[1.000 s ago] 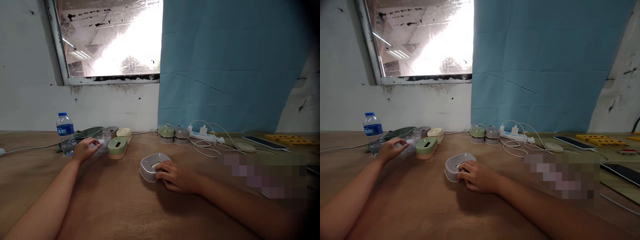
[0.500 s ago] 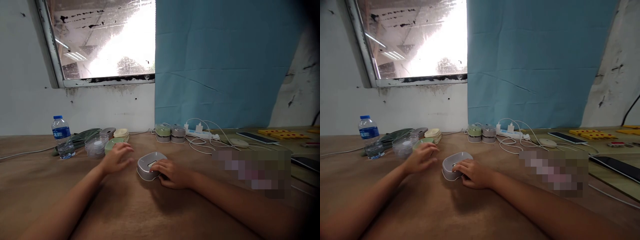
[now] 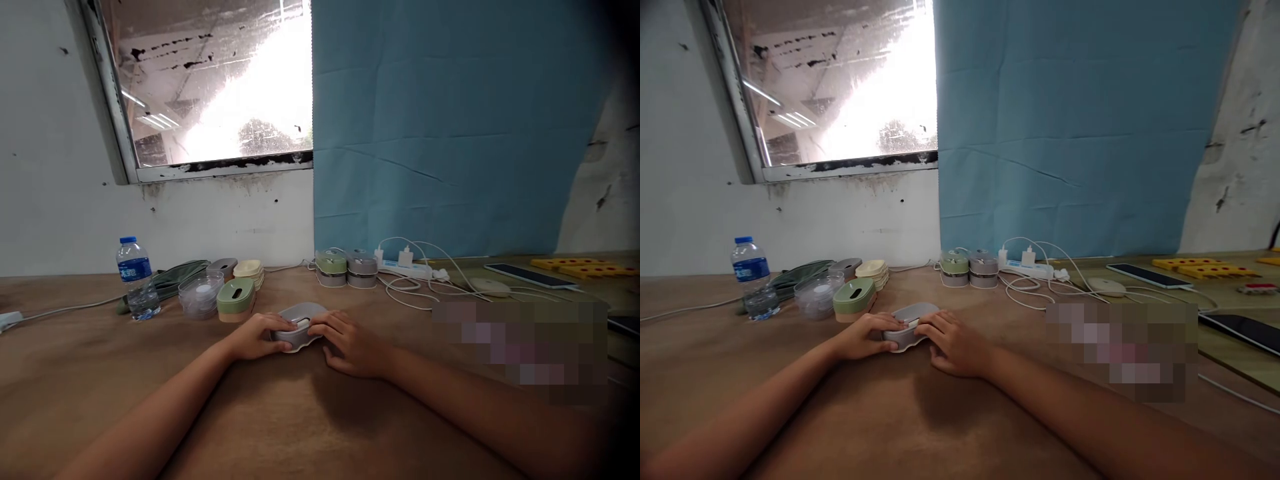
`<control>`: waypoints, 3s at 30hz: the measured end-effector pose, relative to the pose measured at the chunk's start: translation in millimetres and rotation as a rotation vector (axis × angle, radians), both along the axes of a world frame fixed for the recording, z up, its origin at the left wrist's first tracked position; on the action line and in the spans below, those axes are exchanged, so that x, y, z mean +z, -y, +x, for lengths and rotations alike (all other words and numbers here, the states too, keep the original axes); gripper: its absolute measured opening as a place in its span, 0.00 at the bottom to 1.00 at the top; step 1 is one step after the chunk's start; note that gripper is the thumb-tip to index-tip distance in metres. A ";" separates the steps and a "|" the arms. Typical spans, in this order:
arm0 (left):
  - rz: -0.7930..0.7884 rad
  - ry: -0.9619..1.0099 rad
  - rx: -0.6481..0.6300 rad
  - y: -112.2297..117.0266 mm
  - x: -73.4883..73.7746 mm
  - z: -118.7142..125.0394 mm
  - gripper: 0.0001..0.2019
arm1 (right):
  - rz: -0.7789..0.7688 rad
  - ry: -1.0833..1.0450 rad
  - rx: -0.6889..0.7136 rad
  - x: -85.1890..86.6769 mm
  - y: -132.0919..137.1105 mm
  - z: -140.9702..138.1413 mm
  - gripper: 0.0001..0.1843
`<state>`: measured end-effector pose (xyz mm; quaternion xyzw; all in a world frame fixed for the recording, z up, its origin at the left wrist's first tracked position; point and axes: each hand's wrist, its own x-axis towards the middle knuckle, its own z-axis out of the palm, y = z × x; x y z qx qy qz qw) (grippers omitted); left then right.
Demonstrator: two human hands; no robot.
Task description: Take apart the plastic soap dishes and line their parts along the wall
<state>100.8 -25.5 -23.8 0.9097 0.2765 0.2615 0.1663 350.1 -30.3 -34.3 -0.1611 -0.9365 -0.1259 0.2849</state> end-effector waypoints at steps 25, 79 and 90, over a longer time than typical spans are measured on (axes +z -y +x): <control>-0.173 0.191 0.227 7.0 5.6 36.2 0.21 | 0.132 -0.051 -0.030 -4.9 -5.3 -0.7 0.10; 0.652 -0.225 0.948 -25.7 4.7 -41.4 0.13 | 0.014 0.027 0.061 -4.6 -6.4 0.0 0.11; 0.524 -0.278 0.996 -28.1 5.1 -46.2 0.14 | 0.006 0.031 0.058 -6.5 -7.6 0.5 0.11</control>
